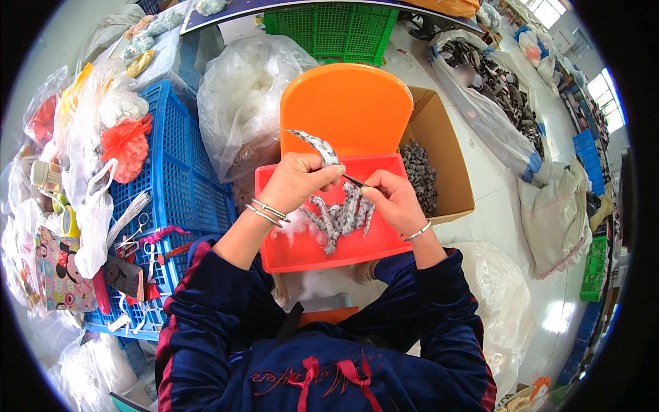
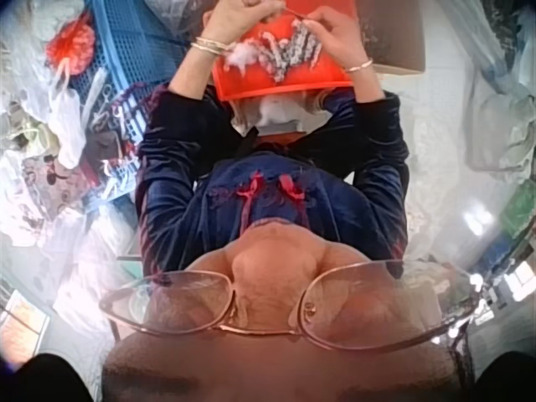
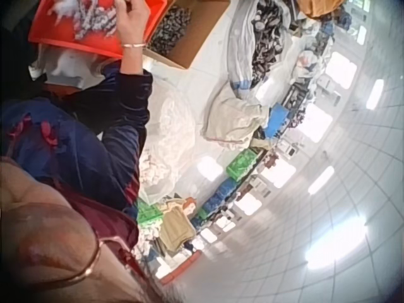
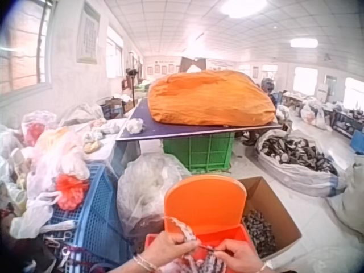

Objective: The person uses a metal hook to push white polyester fiberfill into a small grey plush toy held in the left hand. The person repeatedly inserts the hook, pulls the filling, and adjusts the toy's shape while working over a red tray.

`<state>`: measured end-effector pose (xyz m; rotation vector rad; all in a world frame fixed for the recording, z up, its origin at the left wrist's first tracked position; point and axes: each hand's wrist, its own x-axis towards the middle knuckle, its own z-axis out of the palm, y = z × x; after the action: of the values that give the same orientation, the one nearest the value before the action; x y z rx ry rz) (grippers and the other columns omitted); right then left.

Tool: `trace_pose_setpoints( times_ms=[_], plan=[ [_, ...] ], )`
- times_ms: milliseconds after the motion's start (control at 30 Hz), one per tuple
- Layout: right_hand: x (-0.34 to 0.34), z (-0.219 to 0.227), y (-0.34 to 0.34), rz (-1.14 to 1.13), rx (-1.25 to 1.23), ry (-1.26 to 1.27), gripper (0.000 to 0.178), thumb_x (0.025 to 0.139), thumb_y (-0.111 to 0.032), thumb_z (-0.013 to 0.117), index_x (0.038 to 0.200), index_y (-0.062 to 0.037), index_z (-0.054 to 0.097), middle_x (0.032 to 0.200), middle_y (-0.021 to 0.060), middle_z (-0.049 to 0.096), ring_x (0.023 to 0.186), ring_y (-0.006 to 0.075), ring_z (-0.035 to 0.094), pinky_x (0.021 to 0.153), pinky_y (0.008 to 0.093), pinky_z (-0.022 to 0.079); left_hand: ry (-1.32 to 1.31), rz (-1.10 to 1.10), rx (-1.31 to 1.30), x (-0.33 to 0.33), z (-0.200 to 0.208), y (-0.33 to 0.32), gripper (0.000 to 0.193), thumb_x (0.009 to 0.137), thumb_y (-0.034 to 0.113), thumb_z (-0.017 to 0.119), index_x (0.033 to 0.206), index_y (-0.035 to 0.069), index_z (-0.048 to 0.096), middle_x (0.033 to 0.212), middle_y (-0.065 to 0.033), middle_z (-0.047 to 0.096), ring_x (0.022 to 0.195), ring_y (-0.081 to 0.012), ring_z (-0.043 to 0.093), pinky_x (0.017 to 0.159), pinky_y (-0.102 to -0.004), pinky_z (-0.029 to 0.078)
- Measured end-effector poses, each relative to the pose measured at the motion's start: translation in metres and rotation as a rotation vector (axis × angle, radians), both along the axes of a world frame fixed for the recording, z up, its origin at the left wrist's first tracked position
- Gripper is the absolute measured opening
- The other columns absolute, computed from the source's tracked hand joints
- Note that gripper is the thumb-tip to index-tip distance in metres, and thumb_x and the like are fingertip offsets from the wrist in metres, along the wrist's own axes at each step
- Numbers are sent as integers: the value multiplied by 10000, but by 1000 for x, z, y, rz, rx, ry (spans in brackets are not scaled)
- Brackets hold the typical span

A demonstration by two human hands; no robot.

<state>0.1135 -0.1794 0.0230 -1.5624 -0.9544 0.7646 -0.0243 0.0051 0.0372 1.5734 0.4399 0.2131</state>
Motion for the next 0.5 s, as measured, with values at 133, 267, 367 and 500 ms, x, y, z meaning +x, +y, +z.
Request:
trace_pose_setpoints(
  times_ms=[133,267,367,500],
  plan=[
    [-14,-2,6,-83,32,88,95,915,-91,628,870,-17,588,707,-59,521,621,5,439,539,190,357,-106,73,-54,5,5,-9,257,890,228,683,787,-6,712,678,-13,654,624,-43,573,566,-202,454],
    [-23,2,12,-100,89,229,89,918,-94,627,880,-23,589,714,-66,522,629,3,441,543,187,355,-155,28,-130,8,-3,-15,209,915,184,638,914,-4,727,785,-25,680,691,-59,599,642,-206,494],
    [-20,9,17,-104,87,180,80,915,-88,629,882,-25,591,726,-65,529,639,4,449,551,186,360,-135,32,-128,5,12,-14,221,913,171,635,1016,-10,709,851,-32,679,717,-71,599,683,-208,500],
    [-17,13,14,-123,75,111,77,911,-79,633,887,-20,591,744,-58,543,659,8,465,567,185,375,-158,118,-314,5,14,-9,236,901,180,654,1016,-24,685,758,-16,641,645,-65,553,620,-208,451]
  ],
)
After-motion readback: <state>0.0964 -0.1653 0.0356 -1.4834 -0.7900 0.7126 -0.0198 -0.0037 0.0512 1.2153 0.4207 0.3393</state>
